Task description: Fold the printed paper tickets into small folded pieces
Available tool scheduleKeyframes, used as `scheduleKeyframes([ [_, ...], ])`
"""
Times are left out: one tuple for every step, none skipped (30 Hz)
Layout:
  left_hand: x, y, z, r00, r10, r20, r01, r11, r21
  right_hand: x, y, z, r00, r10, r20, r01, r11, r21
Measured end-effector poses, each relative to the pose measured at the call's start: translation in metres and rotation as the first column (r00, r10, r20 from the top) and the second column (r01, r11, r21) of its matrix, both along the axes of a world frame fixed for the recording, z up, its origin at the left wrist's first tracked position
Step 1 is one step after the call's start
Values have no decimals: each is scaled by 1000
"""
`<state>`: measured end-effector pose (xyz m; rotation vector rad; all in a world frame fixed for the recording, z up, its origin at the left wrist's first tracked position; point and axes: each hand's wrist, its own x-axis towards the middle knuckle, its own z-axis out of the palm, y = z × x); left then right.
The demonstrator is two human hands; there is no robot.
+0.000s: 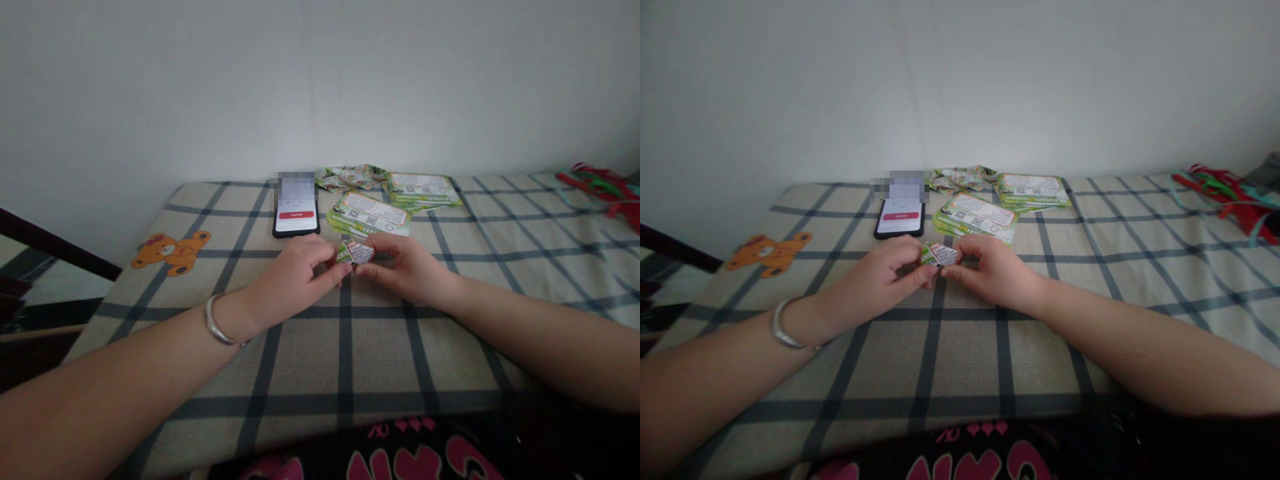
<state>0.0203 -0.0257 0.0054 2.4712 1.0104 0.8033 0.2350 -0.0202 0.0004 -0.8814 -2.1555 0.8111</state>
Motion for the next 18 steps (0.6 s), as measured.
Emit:
scheduleKeyframes([
  [0, 0, 0, 1000, -10, -25, 10, 1000, 8, 0, 0, 0, 1000, 13, -6, -13, 1000, -18],
  [0, 0, 1, 999, -15, -41, 15, 1000, 10, -1, -1, 0, 1000, 25, -4, -25, 999, -30],
  [0, 1, 1, 999, -18, -48, 18, 1000, 10, -1, -1, 0, 999, 34, 4, -34, 999, -35],
  [0, 1, 1, 999, -22, -50, 22, 1000, 6, -2, -1, 1, 999, 41, 17, -41, 999, -25],
  [1, 1, 0, 998, -27, -48, 27, 1000, 1, -2, -2, 2, 998, 48, 34, -47, 999, -2],
  [1, 1, 0, 998, -34, -47, 34, 999, -2, -2, -2, 2, 997, 56, 56, -58, 998, 34],
  [1, 1, 0, 998, -45, -48, 45, 999, -2, -2, -3, 3, 995, 63, 82, -69, 995, 74],
  [2, 1, 0, 997, -59, -53, 59, 998, 1, -3, -3, 4, 991, 69, 111, -81, 990, 113],
  [2, 1, 0, 995, -74, -63, 75, 997, 9, -2, -3, 5, 987, 71, 143, -92, 984, 150],
  [3, 0, 0, 993, -86, -77, 88, 996, 19, -2, -3, 6, 982, 70, 174, -102, 978, 183],
  [3, 0, 0, 991, -95, -90, 98, 995, 36, -2, -3, 6, 977, 69, 202, -112, 971, 209],
  [3, -1, 1, 989, -102, -107, 108, 993, 55, -2, -3, 6, 972, 74, 225, -127, 965, 231],
  [3, -1, 1, 986, -110, -128, 121, 990, 77, -1, -3, 6, 966, 85, 244, -147, 957, 249],
  [3, -1, 1, 981, -119, -151, 135, 986, 101, -1, -3, 6, 961, 103, 259, -172, 950, 261],
  [3, -2, 1, 977, -124, -174, 147, 981, 123, -1, -3, 6, 956, 121, 269, -194, 944, 266],
  [2, -2, 1, 973, -123, -195, 153, 978, 144, -1, -3, 7, 952, 135, 274, -210, 941, 266],
  [2, -2, 0, 970, -118, -212, 154, 974, 164, 0, -3, 7, 951, 139, 276, -215, 940, 265],
  [1, -2, 0, 968, -111, -223, 153, 972, 181, 0, -3, 7, 951, 135, 277, -211, 941, 266],
])
